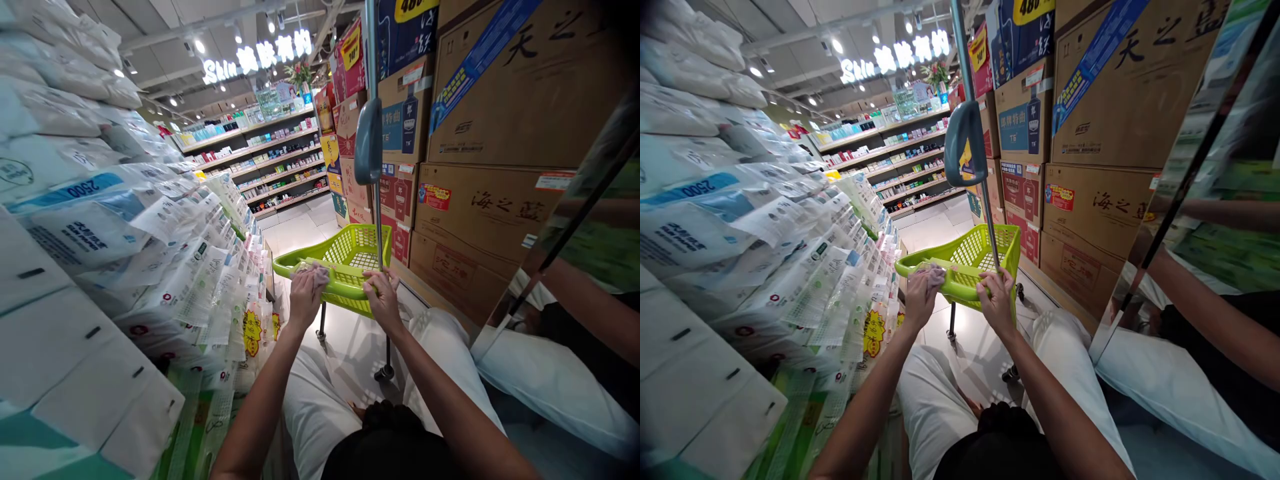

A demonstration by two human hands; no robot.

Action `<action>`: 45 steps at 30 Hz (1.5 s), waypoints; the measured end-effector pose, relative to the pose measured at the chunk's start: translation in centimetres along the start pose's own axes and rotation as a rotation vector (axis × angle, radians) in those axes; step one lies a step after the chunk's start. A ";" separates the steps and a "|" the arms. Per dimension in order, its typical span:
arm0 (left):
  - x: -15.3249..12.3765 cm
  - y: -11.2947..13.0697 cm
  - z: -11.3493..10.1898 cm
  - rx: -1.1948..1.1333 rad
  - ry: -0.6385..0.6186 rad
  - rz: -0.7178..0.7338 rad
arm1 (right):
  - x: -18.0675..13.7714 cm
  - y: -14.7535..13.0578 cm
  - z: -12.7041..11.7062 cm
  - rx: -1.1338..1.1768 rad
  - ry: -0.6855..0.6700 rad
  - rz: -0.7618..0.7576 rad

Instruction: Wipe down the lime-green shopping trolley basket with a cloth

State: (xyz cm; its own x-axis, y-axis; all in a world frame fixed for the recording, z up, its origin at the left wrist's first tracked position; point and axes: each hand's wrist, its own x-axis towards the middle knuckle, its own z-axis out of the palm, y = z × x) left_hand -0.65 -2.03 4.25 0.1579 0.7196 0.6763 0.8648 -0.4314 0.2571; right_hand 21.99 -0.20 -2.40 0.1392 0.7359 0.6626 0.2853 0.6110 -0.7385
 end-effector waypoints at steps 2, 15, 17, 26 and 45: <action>0.3 -0.3 -0.4 0.001 -0.040 -0.018 | 0.1 0.3 -0.5 0.006 0.003 0.004; 3.2 -0.3 0.1 0.067 -0.157 -0.034 | 0.8 -0.1 -1.7 -0.003 -0.023 -0.006; 4.8 -0.4 -0.4 0.139 -0.232 -0.172 | 0.8 0.0 -1.6 -0.009 -0.036 -0.001; 8.0 0.8 0.4 0.115 -0.579 -0.055 | 0.7 0.3 -1.2 -0.013 -0.013 -0.028; 0.8 -3.4 1.1 -0.089 0.237 -0.095 | 1.6 1.4 -5.3 0.024 -0.026 -0.024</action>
State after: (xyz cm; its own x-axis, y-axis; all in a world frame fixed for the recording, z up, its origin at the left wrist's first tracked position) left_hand -2.90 0.62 3.16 -0.0471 0.6157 0.7866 0.8237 -0.4216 0.3793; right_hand 27.62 0.29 -1.67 0.1074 0.7282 0.6769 0.2654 0.6352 -0.7254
